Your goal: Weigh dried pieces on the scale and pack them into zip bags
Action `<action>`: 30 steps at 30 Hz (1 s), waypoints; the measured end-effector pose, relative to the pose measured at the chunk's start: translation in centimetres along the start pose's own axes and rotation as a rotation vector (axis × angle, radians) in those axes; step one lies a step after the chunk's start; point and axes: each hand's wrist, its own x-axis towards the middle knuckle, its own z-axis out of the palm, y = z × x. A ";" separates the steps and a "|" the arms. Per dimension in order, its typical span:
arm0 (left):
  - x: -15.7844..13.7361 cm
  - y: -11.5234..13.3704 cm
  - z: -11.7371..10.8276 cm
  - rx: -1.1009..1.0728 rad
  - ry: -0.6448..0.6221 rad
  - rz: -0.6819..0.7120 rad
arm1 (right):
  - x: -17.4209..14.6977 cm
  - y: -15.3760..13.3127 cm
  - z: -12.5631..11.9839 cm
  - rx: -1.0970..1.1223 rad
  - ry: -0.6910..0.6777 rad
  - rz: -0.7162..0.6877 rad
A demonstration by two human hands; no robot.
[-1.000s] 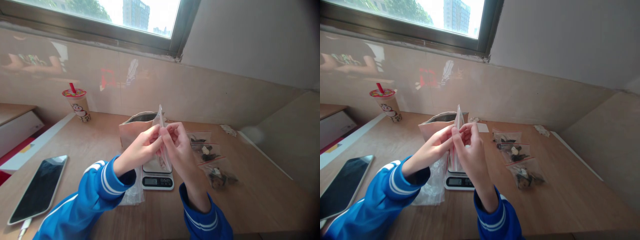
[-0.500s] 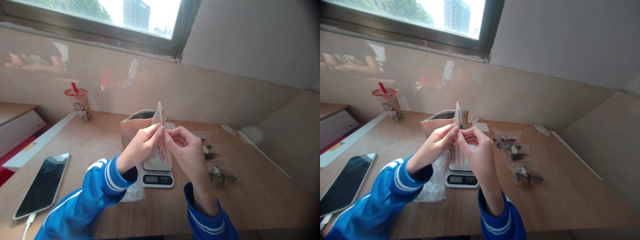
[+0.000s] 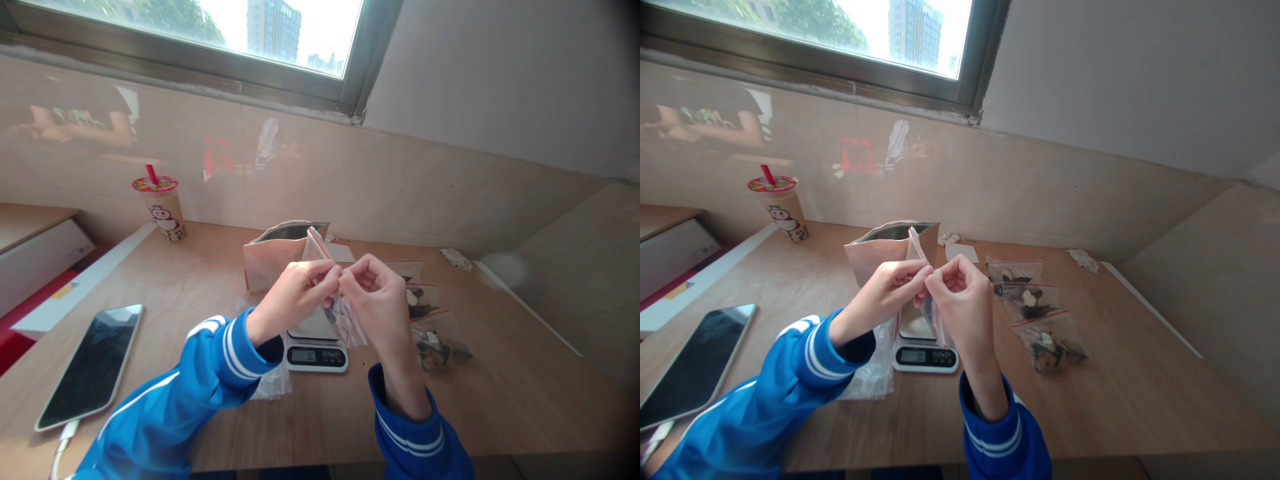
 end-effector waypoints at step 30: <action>-0.2 -0.1 1.4 -0.223 -0.008 -0.162 | 0.0 1.3 -2.6 0.088 -0.222 -0.006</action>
